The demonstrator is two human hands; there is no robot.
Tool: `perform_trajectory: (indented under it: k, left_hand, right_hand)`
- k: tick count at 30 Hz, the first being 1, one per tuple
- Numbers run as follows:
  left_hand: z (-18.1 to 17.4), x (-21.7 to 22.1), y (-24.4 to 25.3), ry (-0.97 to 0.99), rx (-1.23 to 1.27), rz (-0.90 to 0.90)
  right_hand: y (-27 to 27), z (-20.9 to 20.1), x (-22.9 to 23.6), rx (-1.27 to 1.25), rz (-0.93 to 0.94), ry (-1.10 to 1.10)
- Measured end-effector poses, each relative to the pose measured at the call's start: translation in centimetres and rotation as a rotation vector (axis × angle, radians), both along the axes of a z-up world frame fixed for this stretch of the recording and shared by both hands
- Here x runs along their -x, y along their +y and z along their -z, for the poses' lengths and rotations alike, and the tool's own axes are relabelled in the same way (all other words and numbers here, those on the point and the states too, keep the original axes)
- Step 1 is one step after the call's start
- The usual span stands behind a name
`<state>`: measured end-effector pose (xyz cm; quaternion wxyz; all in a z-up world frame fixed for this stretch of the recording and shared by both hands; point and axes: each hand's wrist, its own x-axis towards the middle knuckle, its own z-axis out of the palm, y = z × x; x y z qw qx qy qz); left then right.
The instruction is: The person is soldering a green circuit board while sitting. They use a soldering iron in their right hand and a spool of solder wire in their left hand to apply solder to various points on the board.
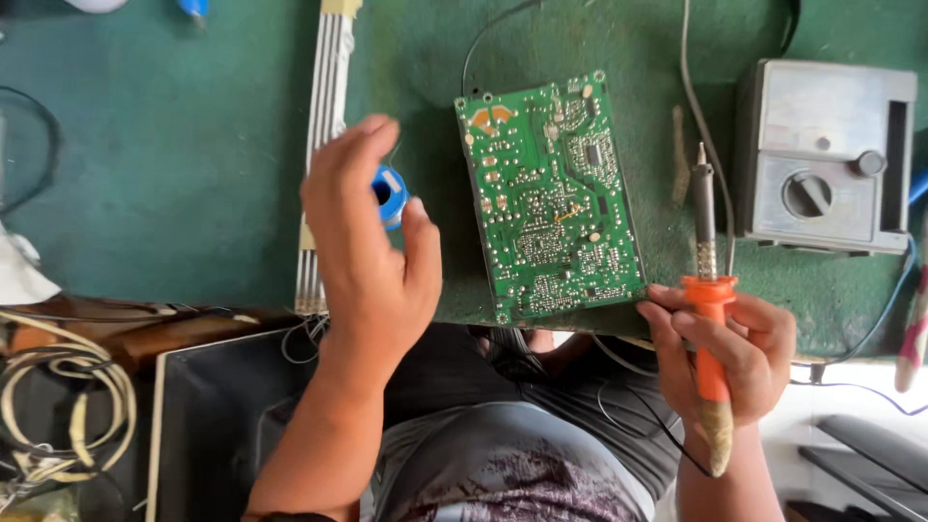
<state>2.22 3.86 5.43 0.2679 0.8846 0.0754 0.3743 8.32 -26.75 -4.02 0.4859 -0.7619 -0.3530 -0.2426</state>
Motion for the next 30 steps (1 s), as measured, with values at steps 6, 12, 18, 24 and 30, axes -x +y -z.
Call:
perform_trajectory:
  k: [6, 12, 18, 24, 30]
  left_hand:
    - [0.7, -6.2, 3.3, 0.459, -0.184, -0.020]
    - [0.8, -10.2, 5.2, 0.771, -0.063, -0.023]
    - [-1.8, -9.1, 5.7, 0.683, 0.218, 0.064]
    - [-8.5, -2.7, 3.0, 0.376, 0.389, 0.129]
    - [-10.6, 2.5, 0.7, 0.122, 0.425, 0.097]
  right_hand:
    - [0.8, -0.2, -0.5, -0.044, -0.032, -0.056]
    - [0.8, -0.7, -0.6, 0.053, 0.149, -0.113]
    - [0.7, -0.5, -1.1, 0.004, 0.114, -0.158]
    - [0.5, -2.0, -1.7, -0.234, 0.174, 0.008]
    - [0.7, -3.5, -3.2, -0.565, -0.186, 0.134]
